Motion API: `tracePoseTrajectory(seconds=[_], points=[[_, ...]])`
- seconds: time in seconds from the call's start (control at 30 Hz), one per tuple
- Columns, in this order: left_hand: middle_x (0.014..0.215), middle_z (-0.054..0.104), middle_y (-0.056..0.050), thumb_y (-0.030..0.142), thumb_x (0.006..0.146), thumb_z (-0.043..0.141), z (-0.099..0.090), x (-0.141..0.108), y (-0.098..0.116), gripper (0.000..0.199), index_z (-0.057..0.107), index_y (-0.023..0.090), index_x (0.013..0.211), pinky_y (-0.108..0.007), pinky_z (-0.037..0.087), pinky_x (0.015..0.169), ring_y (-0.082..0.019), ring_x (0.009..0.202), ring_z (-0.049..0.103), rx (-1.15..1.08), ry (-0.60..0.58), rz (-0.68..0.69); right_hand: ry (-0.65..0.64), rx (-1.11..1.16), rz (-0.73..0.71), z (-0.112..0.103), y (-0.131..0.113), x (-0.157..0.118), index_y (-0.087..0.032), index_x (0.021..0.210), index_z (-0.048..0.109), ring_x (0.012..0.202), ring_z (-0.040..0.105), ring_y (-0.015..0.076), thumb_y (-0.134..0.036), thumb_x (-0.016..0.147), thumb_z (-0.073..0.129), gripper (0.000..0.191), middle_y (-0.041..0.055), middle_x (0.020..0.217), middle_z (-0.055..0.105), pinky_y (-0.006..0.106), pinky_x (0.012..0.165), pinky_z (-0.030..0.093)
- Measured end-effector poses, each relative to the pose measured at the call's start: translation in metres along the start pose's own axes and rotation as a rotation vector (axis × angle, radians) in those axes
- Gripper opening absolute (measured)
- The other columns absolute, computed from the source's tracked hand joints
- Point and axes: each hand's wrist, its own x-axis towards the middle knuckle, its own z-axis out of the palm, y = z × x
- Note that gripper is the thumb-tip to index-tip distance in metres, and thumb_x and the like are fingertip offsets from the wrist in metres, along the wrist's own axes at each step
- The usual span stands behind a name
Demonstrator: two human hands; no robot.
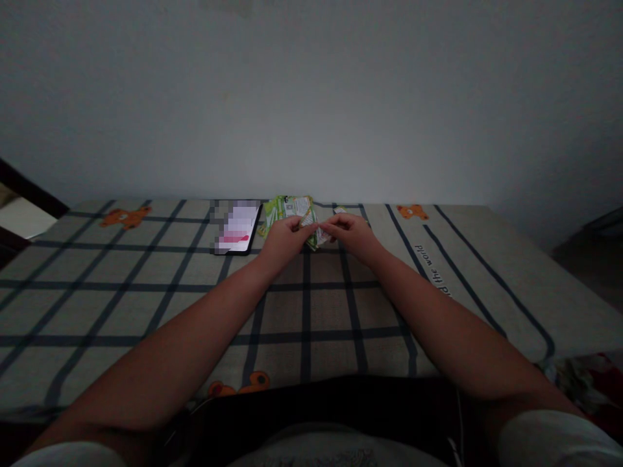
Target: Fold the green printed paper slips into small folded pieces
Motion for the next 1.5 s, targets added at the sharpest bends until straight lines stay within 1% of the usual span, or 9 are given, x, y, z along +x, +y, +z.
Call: tracePoseTrajectory(seconds=[0.17, 0.27, 0.4, 0.53, 0.73, 1.03, 1.17, 1.37, 1.5], points=[[0.053, 0.041, 0.004, 0.048, 0.078, 0.067, 0.001, 0.0, -0.001, 0.039, 0.049, 0.019, 0.059, -0.025, 0.025, 0.051, -0.011, 0.054, 0.037, -0.021, 0.006, -0.005, -0.012, -0.045, -0.032, 0.002, 0.003, 0.0, -0.018, 0.077, 0.066, 0.066, 0.058, 0.0141, -0.049, 0.078, 0.07, 0.031, 0.0018, 0.072, 0.065, 0.028, 0.064, 0.047], [0.057, 0.047, 0.003, 0.05, 0.076, 0.069, 0.003, 0.001, -0.002, 0.037, 0.057, 0.017, 0.065, -0.024, 0.029, 0.049, -0.011, 0.054, 0.041, -0.151, -0.032, -0.045, 0.007, -0.094, -0.054, 0.003, 0.004, 0.001, -0.018, 0.077, 0.064, 0.067, 0.058, 0.0144, -0.048, 0.08, 0.067, 0.03, 0.0018, 0.072, 0.065, 0.028, 0.064, 0.046], [0.085, 0.066, -0.006, 0.054, 0.079, 0.062, 0.005, 0.003, -0.003, 0.039, 0.066, 0.017, 0.089, -0.021, 0.037, 0.047, -0.016, 0.07, 0.059, -0.485, -0.09, -0.089, 0.048, 0.018, -0.029, 0.002, 0.006, 0.003, -0.018, 0.079, 0.062, 0.069, 0.059, 0.0145, -0.05, 0.078, 0.069, 0.032, 0.0012, 0.073, 0.064, 0.029, 0.067, 0.049], [0.102, 0.069, -0.01, 0.049, 0.082, 0.06, 0.003, 0.007, -0.006, 0.036, 0.067, 0.016, 0.097, -0.021, 0.04, 0.046, -0.019, 0.083, 0.065, -0.655, -0.152, -0.107, 0.061, 0.191, 0.036, 0.002, 0.007, 0.004, -0.02, 0.078, 0.058, 0.068, 0.06, 0.0132, -0.054, 0.072, 0.074, 0.038, -0.0007, 0.073, 0.062, 0.03, 0.069, 0.052], [0.1, 0.071, -0.009, 0.056, 0.085, 0.057, 0.002, 0.01, -0.009, 0.041, 0.069, 0.018, 0.099, -0.021, 0.041, 0.048, -0.02, 0.085, 0.065, -0.528, -0.167, -0.112, 0.02, 0.252, 0.034, 0.004, 0.002, 0.002, -0.021, 0.081, 0.058, 0.071, 0.059, 0.013, -0.058, 0.069, 0.075, 0.043, -0.0011, 0.077, 0.063, 0.03, 0.069, 0.054], [0.083, 0.067, -0.006, 0.055, 0.08, 0.069, 0.004, 0.008, -0.012, 0.039, 0.072, 0.017, 0.09, -0.02, 0.038, 0.044, -0.013, 0.067, 0.057, -0.517, -0.187, -0.082, 0.003, 0.117, -0.031, 0.002, -0.005, -0.001, -0.021, 0.075, 0.055, 0.067, 0.053, 0.0122, -0.06, 0.071, 0.074, 0.043, -0.0026, 0.068, 0.055, 0.027, 0.062, 0.047], [0.08, 0.066, -0.005, 0.056, 0.079, 0.068, 0.003, 0.008, -0.011, 0.04, 0.072, 0.017, 0.086, -0.021, 0.038, 0.046, -0.013, 0.066, 0.057, -0.495, -0.202, -0.085, -0.016, 0.12, -0.021, 0.001, -0.006, -0.002, -0.021, 0.077, 0.056, 0.067, 0.055, 0.0126, -0.06, 0.072, 0.073, 0.043, -0.002, 0.069, 0.056, 0.027, 0.06, 0.048], [0.079, 0.065, -0.005, 0.06, 0.08, 0.065, 0.001, 0.008, -0.01, 0.043, 0.07, 0.017, 0.082, -0.022, 0.038, 0.046, -0.013, 0.064, 0.056, -0.51, -0.221, -0.073, -0.091, 0.152, -0.005, 0.001, -0.002, -0.003, -0.02, 0.083, 0.066, 0.071, 0.056, 0.0116, -0.056, 0.077, 0.071, 0.036, -0.0004, 0.079, 0.061, 0.027, 0.065, 0.052], [0.081, 0.064, -0.005, 0.059, 0.078, 0.067, 0.002, 0.007, -0.011, 0.044, 0.071, 0.016, 0.085, -0.022, 0.04, 0.047, -0.013, 0.066, 0.055, -0.487, -0.223, -0.05, -0.079, 0.156, 0.026, 0.0, -0.003, -0.003, -0.019, 0.078, 0.064, 0.065, 0.052, 0.0105, -0.056, 0.077, 0.07, 0.037, -0.0019, 0.073, 0.057, 0.025, 0.06, 0.047]])
